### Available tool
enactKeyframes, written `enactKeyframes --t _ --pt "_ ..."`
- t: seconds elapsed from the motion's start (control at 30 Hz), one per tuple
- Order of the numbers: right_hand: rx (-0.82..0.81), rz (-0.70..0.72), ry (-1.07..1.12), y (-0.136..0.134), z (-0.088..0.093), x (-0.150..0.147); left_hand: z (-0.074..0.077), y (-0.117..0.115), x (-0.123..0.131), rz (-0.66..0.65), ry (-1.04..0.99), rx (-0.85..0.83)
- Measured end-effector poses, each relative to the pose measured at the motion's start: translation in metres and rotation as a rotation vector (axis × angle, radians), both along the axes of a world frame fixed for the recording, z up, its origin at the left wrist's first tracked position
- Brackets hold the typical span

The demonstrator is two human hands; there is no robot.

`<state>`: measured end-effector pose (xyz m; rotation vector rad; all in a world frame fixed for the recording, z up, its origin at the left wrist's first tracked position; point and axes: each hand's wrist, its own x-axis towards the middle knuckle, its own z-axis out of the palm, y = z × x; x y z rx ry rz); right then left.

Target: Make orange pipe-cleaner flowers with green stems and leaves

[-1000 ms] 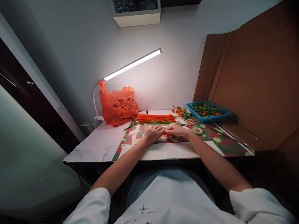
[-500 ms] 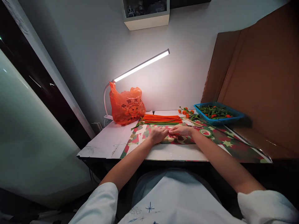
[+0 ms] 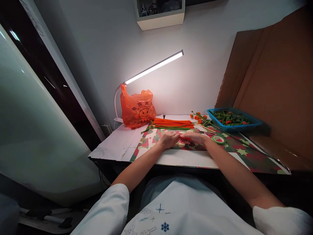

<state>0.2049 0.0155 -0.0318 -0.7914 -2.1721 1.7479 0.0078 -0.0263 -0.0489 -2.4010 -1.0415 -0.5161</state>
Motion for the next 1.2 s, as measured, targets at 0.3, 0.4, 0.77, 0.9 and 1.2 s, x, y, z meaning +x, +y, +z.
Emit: enactKeyframes --t 0.3,0.4,0.77,0.9,1.2 --pt "0.002 0.028 0.026 0.004 -0.005 0.002 0.000 0.002 0.001 -0.012 0.035 0.000" --pt "0.055 0.052 0.015 0.005 -0.004 0.001 -0.002 0.002 0.001 -0.022 0.030 -0.022" --pt "0.174 0.018 -0.011 0.002 -0.007 0.000 -0.001 0.005 -0.002 -0.034 -0.039 -0.153" --pt "0.084 -0.146 0.002 -0.003 -0.004 -0.003 0.004 0.004 -0.004 -0.017 -0.053 -0.145" --pt "0.282 -0.427 0.122 0.001 -0.007 0.002 0.008 -0.003 -0.005 0.033 -0.341 -0.352"
